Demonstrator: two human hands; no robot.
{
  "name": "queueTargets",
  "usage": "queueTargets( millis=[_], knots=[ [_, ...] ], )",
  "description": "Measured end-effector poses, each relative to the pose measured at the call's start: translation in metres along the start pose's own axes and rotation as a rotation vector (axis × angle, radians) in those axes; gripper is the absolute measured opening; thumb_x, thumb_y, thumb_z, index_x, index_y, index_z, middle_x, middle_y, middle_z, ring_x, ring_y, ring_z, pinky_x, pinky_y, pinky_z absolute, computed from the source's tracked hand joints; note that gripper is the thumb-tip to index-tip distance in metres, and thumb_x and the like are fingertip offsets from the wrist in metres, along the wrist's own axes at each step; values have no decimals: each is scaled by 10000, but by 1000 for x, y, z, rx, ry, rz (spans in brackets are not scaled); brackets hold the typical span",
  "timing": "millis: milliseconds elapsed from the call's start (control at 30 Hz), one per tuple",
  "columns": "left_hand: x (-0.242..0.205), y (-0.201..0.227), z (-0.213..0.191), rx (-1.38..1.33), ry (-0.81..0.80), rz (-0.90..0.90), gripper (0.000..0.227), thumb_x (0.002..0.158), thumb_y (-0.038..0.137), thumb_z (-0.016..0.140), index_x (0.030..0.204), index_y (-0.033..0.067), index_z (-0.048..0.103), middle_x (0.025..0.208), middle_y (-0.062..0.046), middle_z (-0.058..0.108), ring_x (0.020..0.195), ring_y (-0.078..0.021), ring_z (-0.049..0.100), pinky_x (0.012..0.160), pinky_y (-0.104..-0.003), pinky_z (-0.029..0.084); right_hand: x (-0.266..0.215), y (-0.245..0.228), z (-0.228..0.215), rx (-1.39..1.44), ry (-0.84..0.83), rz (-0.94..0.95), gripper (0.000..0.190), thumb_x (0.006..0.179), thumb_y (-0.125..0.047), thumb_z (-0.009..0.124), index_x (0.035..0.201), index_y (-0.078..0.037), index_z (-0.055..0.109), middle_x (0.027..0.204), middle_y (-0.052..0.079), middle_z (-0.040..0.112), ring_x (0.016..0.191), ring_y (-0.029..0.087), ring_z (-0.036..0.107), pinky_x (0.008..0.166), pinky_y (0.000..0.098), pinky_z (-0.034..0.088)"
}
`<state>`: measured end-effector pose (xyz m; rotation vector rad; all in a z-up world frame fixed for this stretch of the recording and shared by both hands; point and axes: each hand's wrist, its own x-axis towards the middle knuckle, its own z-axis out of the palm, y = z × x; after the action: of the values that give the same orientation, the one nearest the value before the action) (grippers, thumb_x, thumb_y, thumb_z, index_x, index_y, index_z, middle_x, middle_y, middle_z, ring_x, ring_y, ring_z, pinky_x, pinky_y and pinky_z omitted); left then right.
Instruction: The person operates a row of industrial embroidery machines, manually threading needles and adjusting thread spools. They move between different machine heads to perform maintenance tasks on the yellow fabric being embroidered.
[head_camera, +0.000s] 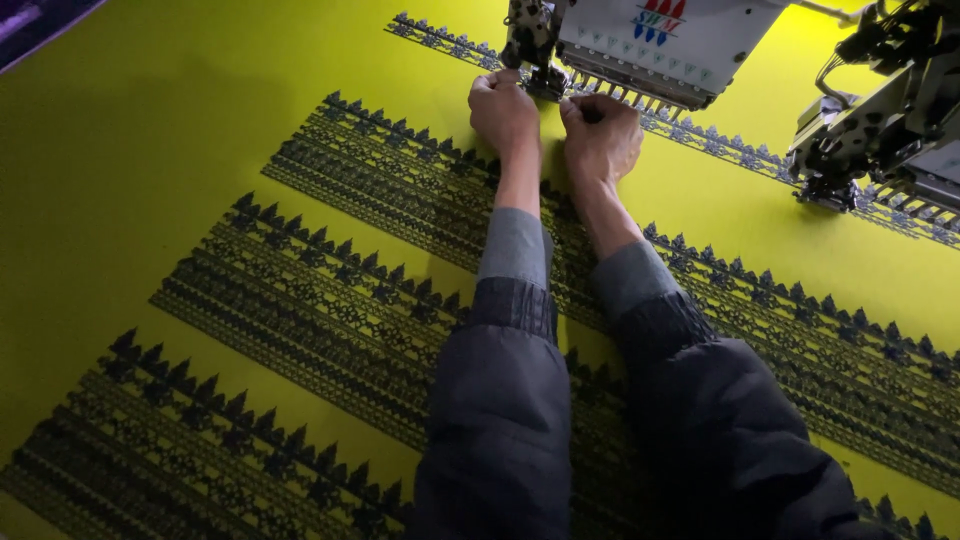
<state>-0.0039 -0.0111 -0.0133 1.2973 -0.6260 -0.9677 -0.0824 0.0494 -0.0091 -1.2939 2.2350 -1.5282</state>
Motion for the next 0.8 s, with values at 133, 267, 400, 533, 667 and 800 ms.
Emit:
queueTargets(
  millis=[133,267,400,533,667,800],
  knots=[
    [-1,0,0,-8,2,9,321,983,-19,419,979,41,734,835,-131,769,488,-135,493,429,-332,375,-3,-1,-2,17,-4,-6,87,795,-269,840,880,-256,856,851,-47,840,737,112,799,687,331,655],
    [-4,5,-2,-19,-21,-29,303,1002,-19,420,994,38,718,886,-143,766,545,-150,539,448,-324,392,-2,3,0,22,-3,-27,80,817,-218,835,895,-228,846,886,-20,845,749,120,814,689,315,673],
    [2,-1,2,9,-9,-14,272,1015,47,467,1022,26,738,926,-146,797,560,-170,596,457,-353,426,-2,-1,-2,8,-20,1,76,817,-221,834,890,-234,847,858,-35,841,744,102,803,721,326,663],
    [-4,7,-1,9,-13,-51,254,1025,45,465,1046,18,716,902,-161,767,584,-187,589,472,-363,434,0,0,1,0,-18,41,101,803,-254,854,904,-250,851,887,-39,844,778,118,808,727,353,650],
    [-8,12,-4,39,-14,-47,288,990,22,445,1041,22,728,989,-183,786,672,-244,657,518,-408,490,0,-1,1,12,-25,41,62,822,-220,849,883,-234,846,854,-34,843,728,101,803,694,319,665],
    [-8,10,-4,128,-46,1,353,993,52,412,972,72,765,853,-102,789,526,-157,558,458,-356,420,1,-1,1,-6,-21,37,68,817,-240,848,885,-239,849,865,-28,844,740,108,802,695,335,659]
  ],
)
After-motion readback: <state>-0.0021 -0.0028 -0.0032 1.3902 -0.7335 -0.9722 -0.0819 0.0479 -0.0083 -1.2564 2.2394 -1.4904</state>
